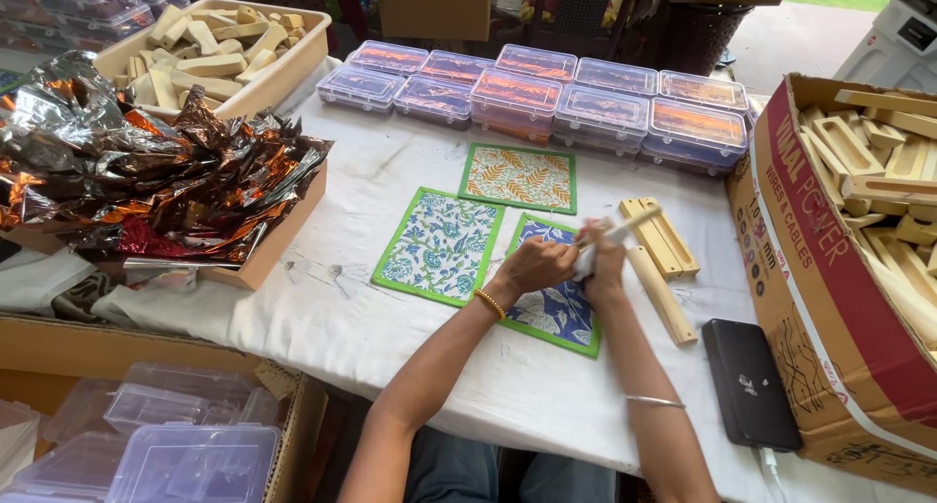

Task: Wiping small wooden components with a white cloth at a workstation to prepare them for packing or assembly.

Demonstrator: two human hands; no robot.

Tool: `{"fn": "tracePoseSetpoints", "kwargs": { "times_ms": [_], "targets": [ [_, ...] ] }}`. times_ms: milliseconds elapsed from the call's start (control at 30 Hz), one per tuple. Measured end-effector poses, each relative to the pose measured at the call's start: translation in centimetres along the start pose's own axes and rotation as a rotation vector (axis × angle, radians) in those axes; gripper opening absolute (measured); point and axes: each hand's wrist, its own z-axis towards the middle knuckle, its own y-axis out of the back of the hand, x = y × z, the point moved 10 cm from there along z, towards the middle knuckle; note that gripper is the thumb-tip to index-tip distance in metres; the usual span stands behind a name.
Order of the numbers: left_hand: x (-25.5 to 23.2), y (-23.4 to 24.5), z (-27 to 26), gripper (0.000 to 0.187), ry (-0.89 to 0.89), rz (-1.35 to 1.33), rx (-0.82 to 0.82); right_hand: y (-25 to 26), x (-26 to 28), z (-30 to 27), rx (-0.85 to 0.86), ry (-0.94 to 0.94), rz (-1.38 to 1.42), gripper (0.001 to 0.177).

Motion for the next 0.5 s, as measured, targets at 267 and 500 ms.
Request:
{"fn": "tracePoseSetpoints", "kwargs": {
  "times_ms": [267, 500],
  "targets": [
    [-6.4, 18.3, 4.5, 0.014, 0.245, -0.690, -0.048, -1.4, 0.0, -1.9, 0.061, -0.098, 0.030, 0.026],
    [-18.5, 36.2, 5.6, 0.031, -0.185, -1.080, 0.120, -3.7, 1.6, -4.0, 0.151, -0.018, -0.279, 0.029]
  ]
}}
